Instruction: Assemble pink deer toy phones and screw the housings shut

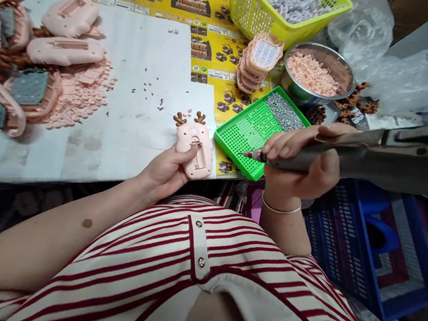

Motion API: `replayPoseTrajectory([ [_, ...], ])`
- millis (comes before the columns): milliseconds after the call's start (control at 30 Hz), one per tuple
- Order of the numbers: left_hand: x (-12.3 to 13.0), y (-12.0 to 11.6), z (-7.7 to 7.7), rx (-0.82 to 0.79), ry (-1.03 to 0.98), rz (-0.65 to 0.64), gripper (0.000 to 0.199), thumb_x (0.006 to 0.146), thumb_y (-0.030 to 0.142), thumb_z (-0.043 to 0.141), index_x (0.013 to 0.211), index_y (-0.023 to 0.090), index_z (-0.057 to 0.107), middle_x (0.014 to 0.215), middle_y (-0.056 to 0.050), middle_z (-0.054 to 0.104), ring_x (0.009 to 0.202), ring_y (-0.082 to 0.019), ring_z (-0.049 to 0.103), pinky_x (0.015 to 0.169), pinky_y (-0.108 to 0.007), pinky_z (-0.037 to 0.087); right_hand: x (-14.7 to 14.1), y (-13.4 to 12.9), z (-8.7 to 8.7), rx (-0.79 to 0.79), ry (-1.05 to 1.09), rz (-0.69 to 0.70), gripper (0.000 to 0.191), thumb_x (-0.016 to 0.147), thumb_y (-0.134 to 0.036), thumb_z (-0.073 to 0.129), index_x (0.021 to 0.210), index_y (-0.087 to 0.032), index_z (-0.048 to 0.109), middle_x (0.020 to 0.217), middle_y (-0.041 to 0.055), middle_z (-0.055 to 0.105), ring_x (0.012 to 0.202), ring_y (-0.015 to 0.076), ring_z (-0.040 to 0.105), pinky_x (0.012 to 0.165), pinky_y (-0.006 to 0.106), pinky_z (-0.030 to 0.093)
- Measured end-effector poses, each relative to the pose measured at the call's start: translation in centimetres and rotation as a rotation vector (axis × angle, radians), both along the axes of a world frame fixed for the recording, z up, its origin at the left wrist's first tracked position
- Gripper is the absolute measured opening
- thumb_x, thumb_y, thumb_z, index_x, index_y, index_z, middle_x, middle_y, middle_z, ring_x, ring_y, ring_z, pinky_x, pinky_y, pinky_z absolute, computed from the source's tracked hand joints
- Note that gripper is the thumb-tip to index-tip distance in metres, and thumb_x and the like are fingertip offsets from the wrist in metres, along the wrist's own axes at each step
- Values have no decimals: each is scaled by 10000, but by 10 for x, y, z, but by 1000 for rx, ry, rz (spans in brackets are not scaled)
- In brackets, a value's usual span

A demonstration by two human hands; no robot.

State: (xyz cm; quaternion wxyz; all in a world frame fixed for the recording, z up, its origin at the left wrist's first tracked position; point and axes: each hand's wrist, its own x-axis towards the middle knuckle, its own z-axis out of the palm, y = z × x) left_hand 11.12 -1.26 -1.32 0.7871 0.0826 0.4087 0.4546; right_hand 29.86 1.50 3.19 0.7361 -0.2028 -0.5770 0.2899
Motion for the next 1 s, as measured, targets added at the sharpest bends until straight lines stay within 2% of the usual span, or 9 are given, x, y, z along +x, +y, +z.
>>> replayPoseTrajectory([
  [67, 0, 1, -1, 10, -9, 1, 340, 898, 74, 639, 1229, 144, 673, 1138, -107, 773, 1023, -249, 745, 1014, -450, 591, -15, -10, 3, -40, -14, 84, 144, 920, -429, 597, 1009, -339, 667, 567, -70, 427, 428, 109, 487, 412, 255, 464],
  [167, -1, 2, -3, 22, -16, -6, 296, 912, 94, 638, 1202, 128, 680, 1094, -113, 773, 981, -228, 740, 963, -389, 604, -29, -19, -2, -80, -44, 195, 199, 897, -450, 638, 1075, -362, 625, 542, -86, 431, 397, 123, 471, 371, 270, 439],
  [300, -2, 2, -5, 37, -33, -15, 280, 917, 112, 638, 1193, 113, 682, 1109, -129, 764, 1015, -243, 729, 978, -388, 583, -33, -21, -17, -133, -126, 202, 298, 883, -579, 630, 1070, -363, 545, 530, -98, 478, 388, 131, 455, 385, 287, 445],
  [367, -2, 3, -6, 44, -40, -16, 295, 908, 107, 646, 1201, 118, 680, 1126, -130, 760, 1050, -254, 722, 1010, -409, 566, -33, -21, -22, -149, -121, 224, 295, 888, -558, 636, 1078, -356, 536, 563, -95, 512, 405, 125, 467, 409, 281, 460],
  [467, -1, 3, -7, 47, -33, -27, 272, 916, 130, 647, 1185, 113, 686, 1095, -133, 760, 1032, -255, 723, 1007, -425, 568, -34, -20, -26, -129, -104, 331, 237, 896, -461, 652, 1092, -355, 570, 616, -91, 556, 433, 112, 497, 433, 261, 477],
  [633, -1, 4, -7, 35, -39, -22, 262, 895, 113, 663, 1155, 125, 688, 1032, -107, 766, 945, -218, 735, 940, -376, 600, -36, -14, -28, -107, -133, 458, 213, 847, -414, 694, 1038, -344, 631, 601, -91, 571, 420, 116, 510, 415, 259, 470],
  [733, -2, 4, -7, 21, -49, -31, 270, 885, 104, 671, 1153, 127, 691, 1020, -102, 770, 923, -204, 737, 901, -341, 607, -37, -11, -30, -103, -115, 497, 209, 827, -394, 701, 1017, -334, 636, 585, -91, 538, 419, 118, 512, 392, 254, 449],
  [867, -2, 5, -5, -5, -32, -33, 235, 871, 70, 667, 1096, 126, 706, 966, -84, 768, 856, -196, 730, 857, -340, 618, -36, -15, -32, -139, -131, 489, 289, 766, -503, 776, 922, -330, 607, 530, -106, 522, 398, 121, 508, 388, 258, 463],
  [1000, 1, 4, -2, -27, 7, -14, 276, 866, 53, 658, 1132, 121, 696, 996, -99, 769, 902, -226, 736, 919, -397, 613, -25, -23, -23, -147, -162, 487, 283, 831, -444, 692, 1093, -352, 638, 611, -88, 582, 430, 121, 538, 398, 269, 477],
])
